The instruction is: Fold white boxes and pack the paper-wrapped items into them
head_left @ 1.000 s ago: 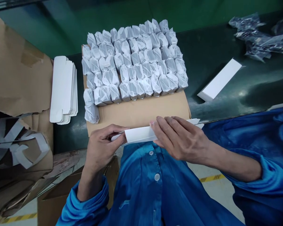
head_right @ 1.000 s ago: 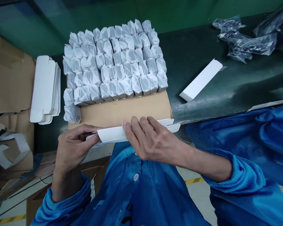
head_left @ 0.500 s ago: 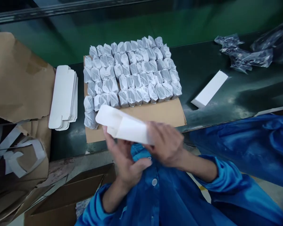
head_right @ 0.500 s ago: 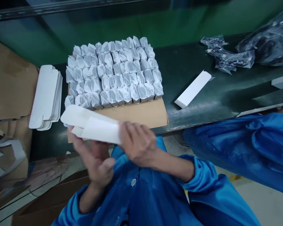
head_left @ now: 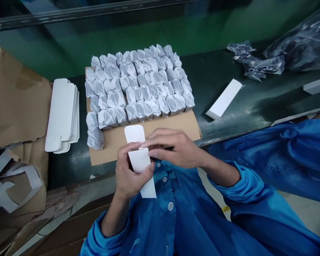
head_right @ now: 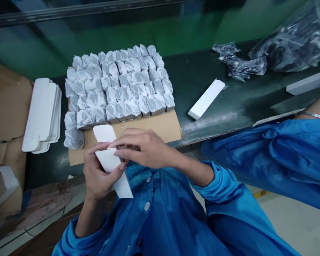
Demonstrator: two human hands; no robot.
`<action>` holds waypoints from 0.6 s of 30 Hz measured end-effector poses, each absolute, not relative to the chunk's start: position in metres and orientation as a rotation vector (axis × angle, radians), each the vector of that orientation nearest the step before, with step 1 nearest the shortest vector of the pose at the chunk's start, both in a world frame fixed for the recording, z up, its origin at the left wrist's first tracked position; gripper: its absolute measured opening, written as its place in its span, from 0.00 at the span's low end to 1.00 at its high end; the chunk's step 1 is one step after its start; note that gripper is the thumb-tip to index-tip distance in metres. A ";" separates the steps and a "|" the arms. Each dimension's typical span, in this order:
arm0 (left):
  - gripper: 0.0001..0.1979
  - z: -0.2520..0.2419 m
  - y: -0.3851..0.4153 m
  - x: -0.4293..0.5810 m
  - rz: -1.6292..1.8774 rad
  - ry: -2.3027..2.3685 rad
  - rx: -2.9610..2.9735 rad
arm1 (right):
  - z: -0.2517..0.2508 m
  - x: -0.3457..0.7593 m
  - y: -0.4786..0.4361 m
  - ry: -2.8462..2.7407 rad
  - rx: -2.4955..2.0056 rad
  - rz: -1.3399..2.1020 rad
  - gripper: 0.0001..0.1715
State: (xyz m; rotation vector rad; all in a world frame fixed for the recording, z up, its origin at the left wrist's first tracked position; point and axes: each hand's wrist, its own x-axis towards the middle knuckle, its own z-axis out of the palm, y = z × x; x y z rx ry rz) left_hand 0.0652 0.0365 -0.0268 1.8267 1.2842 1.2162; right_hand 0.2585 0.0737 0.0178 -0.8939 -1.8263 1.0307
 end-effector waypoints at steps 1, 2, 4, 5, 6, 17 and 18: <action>0.27 -0.028 0.036 0.065 1.159 1.242 1.775 | 0.018 0.260 0.078 -1.693 -0.928 1.095 0.12; 0.26 -0.029 0.035 0.065 1.106 1.206 1.731 | 0.019 0.261 0.083 -1.546 -0.965 1.166 0.14; 0.24 -0.030 0.035 0.065 1.019 1.170 1.706 | 0.020 0.260 0.092 -1.315 -1.006 1.325 0.19; 0.24 -0.030 0.035 0.065 0.984 1.175 1.725 | 0.021 0.259 0.096 -1.278 -0.990 1.418 0.21; 0.24 -0.030 0.036 0.064 0.953 1.193 1.751 | 0.021 0.257 0.099 -1.279 -0.956 1.499 0.22; 0.43 -0.035 0.037 0.077 1.269 1.264 1.850 | 0.008 0.242 0.082 -1.288 -0.957 1.572 0.16; 0.48 -0.034 0.036 0.077 1.266 1.263 1.828 | 0.008 0.242 0.081 -1.306 -0.955 1.559 0.15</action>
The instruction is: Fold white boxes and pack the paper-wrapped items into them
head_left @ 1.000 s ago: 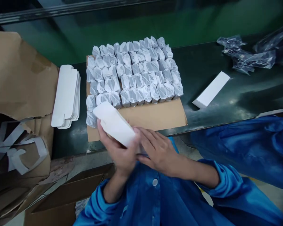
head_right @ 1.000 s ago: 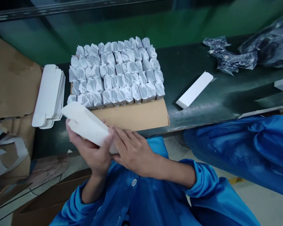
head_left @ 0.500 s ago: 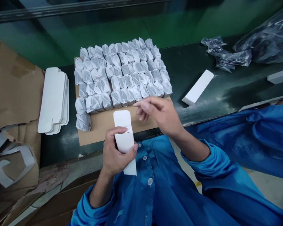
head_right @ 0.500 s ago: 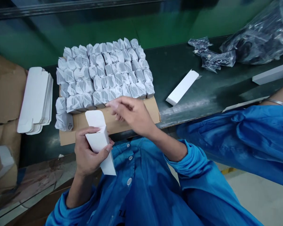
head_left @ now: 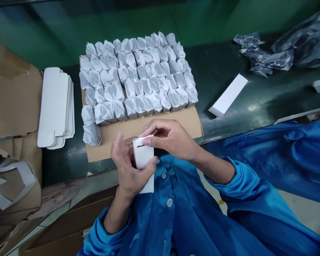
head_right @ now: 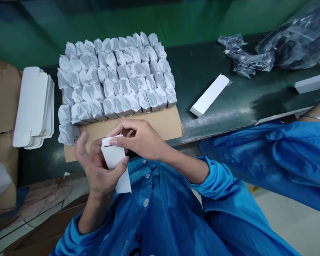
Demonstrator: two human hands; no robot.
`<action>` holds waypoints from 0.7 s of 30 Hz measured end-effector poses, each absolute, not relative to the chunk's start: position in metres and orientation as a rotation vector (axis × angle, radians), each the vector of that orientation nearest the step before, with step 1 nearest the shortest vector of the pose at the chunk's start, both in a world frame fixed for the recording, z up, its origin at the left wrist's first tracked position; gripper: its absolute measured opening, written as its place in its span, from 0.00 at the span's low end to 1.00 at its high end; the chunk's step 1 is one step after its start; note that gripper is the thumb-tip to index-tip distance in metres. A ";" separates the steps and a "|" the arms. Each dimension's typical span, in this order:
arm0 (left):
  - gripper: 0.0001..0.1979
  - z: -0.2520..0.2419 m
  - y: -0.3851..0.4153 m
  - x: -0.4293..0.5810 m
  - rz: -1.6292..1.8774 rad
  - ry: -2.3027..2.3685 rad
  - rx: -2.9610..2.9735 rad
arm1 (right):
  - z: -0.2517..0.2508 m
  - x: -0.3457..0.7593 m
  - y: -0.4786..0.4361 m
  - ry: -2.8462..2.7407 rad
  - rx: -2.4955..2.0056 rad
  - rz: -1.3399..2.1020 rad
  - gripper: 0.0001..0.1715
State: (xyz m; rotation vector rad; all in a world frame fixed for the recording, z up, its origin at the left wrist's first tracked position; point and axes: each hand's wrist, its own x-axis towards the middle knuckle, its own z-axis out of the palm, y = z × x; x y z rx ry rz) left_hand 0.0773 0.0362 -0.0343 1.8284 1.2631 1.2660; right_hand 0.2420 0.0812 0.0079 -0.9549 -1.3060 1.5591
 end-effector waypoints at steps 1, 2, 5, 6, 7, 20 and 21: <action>0.51 -0.034 0.036 0.077 1.242 1.277 1.833 | 0.008 0.242 0.080 -1.332 -0.944 1.544 0.14; 0.52 -0.033 0.036 0.076 1.200 1.294 1.865 | 0.008 0.241 0.078 -1.362 -0.929 1.521 0.12; 0.47 -0.032 0.037 0.070 1.089 1.302 2.002 | 0.005 0.239 0.070 -1.493 -0.895 1.360 0.08; 0.46 -0.031 0.037 0.068 1.069 1.295 2.030 | 0.002 0.238 0.066 -1.555 -0.887 1.270 0.07; 0.45 -0.031 0.037 0.066 1.053 1.287 2.045 | -0.001 0.236 0.063 -1.613 -0.881 1.166 0.07; 0.24 -0.027 0.037 0.080 1.544 1.469 1.475 | -0.009 0.235 0.035 -1.700 -1.074 1.080 0.41; 0.22 -0.027 0.039 0.075 1.617 1.510 1.363 | -0.008 0.236 0.034 -1.716 -1.119 1.199 0.41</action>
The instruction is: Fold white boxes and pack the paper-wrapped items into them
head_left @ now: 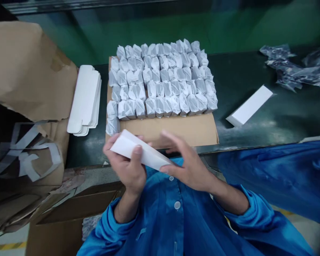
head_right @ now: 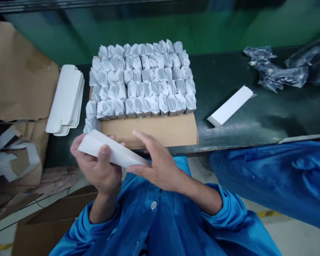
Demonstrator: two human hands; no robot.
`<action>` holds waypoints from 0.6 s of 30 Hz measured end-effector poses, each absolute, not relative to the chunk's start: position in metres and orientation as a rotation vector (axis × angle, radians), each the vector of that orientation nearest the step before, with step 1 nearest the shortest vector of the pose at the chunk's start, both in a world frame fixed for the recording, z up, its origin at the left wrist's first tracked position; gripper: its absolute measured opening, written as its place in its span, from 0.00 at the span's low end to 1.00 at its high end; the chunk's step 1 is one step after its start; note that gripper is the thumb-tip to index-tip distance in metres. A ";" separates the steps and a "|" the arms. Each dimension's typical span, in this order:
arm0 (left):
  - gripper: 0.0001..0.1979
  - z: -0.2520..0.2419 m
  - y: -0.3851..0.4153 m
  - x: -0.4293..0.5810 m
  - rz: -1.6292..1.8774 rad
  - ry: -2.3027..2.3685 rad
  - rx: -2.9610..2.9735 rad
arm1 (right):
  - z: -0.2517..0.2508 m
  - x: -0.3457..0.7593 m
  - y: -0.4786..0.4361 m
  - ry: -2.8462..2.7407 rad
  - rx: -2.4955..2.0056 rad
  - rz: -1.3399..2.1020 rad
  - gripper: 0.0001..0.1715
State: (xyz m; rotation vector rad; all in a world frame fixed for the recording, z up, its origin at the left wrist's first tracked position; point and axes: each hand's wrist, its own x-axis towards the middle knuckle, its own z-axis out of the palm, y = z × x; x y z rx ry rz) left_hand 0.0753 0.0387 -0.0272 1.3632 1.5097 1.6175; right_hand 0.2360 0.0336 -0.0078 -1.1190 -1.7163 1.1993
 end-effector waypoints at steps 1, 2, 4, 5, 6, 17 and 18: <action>0.22 -0.027 0.040 0.068 1.688 1.549 1.336 | -0.007 0.236 0.034 -1.758 -1.150 1.305 0.35; 0.23 -0.027 0.040 0.057 1.746 1.597 1.407 | -0.005 0.237 0.037 -1.814 -1.173 1.394 0.29; 0.32 -0.027 0.037 0.031 1.721 1.694 1.839 | -0.001 0.235 0.049 -1.917 -1.175 1.488 0.20; 0.37 -0.027 0.034 0.016 1.588 1.711 2.131 | 0.002 0.232 0.057 -1.988 -1.151 1.497 0.19; 0.39 -0.027 0.032 0.002 1.372 1.689 2.406 | 0.006 0.228 0.067 -2.090 -1.101 1.488 0.19; 0.26 -0.033 0.004 -0.105 0.562 1.556 2.762 | 0.042 0.103 0.154 -3.002 -0.551 0.052 0.20; 0.26 -0.033 0.001 -0.108 0.548 1.566 2.749 | 0.043 0.103 0.157 -3.007 -0.513 0.084 0.19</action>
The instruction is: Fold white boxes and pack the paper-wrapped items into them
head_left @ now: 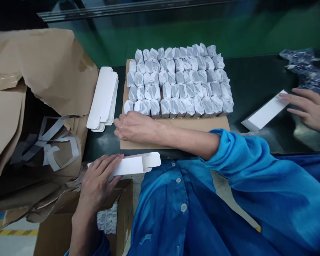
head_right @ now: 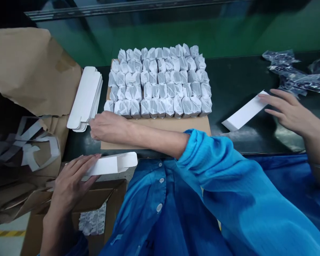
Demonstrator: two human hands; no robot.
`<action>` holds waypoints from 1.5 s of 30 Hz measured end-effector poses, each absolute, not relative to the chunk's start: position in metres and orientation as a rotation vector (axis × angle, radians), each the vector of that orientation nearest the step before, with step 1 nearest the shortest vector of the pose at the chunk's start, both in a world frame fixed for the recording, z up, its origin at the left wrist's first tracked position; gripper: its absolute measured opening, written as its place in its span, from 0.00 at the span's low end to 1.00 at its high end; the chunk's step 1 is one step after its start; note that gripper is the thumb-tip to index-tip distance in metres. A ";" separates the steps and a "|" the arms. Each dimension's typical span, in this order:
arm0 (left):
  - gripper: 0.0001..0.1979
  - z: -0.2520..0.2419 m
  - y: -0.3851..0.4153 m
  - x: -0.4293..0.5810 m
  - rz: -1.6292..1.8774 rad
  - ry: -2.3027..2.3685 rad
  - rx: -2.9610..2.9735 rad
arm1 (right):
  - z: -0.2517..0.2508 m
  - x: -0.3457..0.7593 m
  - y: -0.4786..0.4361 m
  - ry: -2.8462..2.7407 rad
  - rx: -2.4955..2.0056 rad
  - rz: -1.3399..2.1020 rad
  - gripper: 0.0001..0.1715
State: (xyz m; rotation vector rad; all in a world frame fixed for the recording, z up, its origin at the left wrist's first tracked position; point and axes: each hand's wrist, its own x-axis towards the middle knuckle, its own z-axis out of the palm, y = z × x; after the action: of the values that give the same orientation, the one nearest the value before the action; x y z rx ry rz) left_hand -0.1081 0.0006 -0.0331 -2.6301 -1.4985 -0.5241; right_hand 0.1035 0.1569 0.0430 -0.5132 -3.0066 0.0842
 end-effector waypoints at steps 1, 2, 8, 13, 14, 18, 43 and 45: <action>0.26 -0.033 -0.002 -0.108 -0.516 -1.517 -2.620 | 0.044 0.110 0.157 -2.959 -0.528 0.152 0.17; 0.26 -0.033 -0.003 -0.107 -0.499 -1.531 -2.609 | 0.044 0.121 0.156 -2.855 -0.593 0.254 0.13; 0.24 -0.021 0.033 -0.062 -0.405 -1.390 -2.585 | 0.014 0.250 0.106 -1.707 -1.369 1.100 0.13; 0.29 -0.015 0.078 -0.015 -0.298 -1.318 -2.743 | -0.003 0.310 0.060 -1.917 -2.195 0.454 0.23; 0.32 -0.014 0.082 -0.006 -0.275 -1.316 -2.780 | 0.000 0.315 0.057 -2.021 -2.218 0.285 0.23; 0.32 -0.008 0.088 0.028 -0.262 -1.161 -2.956 | 0.015 0.329 0.066 -2.526 -1.724 0.128 0.22; 0.17 -0.034 0.084 0.032 -0.781 -0.977 -3.017 | -0.034 0.232 0.047 -1.665 -1.358 0.864 0.32; 0.15 -0.036 0.083 0.033 -0.830 -0.997 -2.959 | -0.035 0.225 0.041 -1.505 -1.375 0.945 0.31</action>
State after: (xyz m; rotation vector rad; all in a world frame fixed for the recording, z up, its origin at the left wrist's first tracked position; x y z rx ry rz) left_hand 0.0329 0.0826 -0.0357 -2.9586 -0.9975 -0.8304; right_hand 0.2253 0.0407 -0.0347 -1.3754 -1.5055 0.9446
